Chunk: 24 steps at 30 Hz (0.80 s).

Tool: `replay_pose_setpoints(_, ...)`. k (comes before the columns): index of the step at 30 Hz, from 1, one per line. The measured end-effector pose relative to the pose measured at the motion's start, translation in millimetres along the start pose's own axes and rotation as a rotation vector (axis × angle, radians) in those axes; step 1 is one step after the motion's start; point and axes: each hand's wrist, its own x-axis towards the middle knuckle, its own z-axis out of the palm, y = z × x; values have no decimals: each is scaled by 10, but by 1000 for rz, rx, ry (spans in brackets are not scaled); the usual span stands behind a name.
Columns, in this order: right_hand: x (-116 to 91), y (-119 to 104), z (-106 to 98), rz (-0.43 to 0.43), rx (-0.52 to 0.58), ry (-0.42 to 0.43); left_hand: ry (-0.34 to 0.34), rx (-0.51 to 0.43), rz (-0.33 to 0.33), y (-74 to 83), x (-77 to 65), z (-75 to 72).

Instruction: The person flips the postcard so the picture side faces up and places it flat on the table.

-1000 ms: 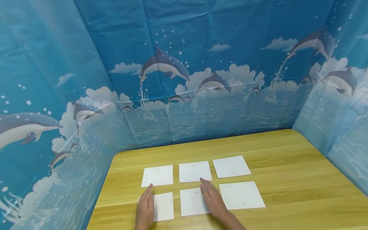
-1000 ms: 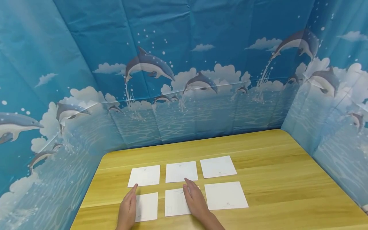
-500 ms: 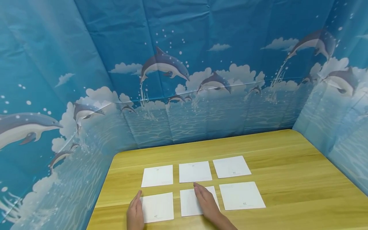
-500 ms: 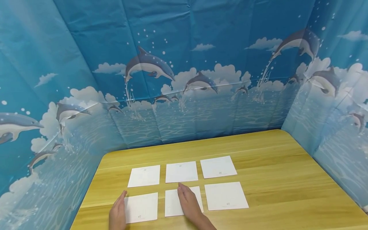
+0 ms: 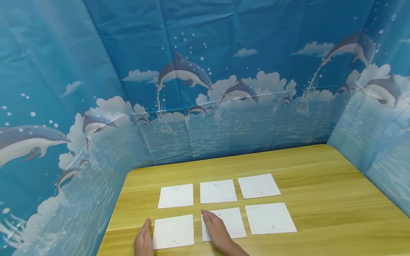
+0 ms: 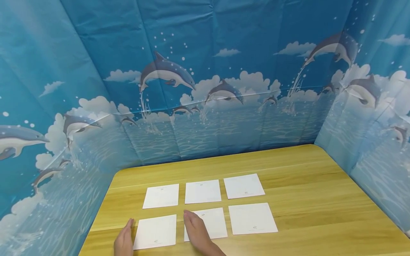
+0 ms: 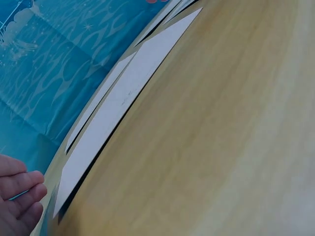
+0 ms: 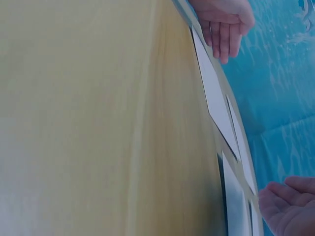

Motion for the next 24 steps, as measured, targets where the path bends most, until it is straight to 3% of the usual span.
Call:
replay_pose_setpoints(8,-13,-67,155,1,48,-38,25,14,-63,-20,-33,-21)
replay_pose_setpoints(15,21,-111,212,21,61,-42,-15,34,-91,23,-3,-37)
replay_pose_setpoints(24,20,-77,254,75,65,-43,-91,32,-78,10,6,-22)
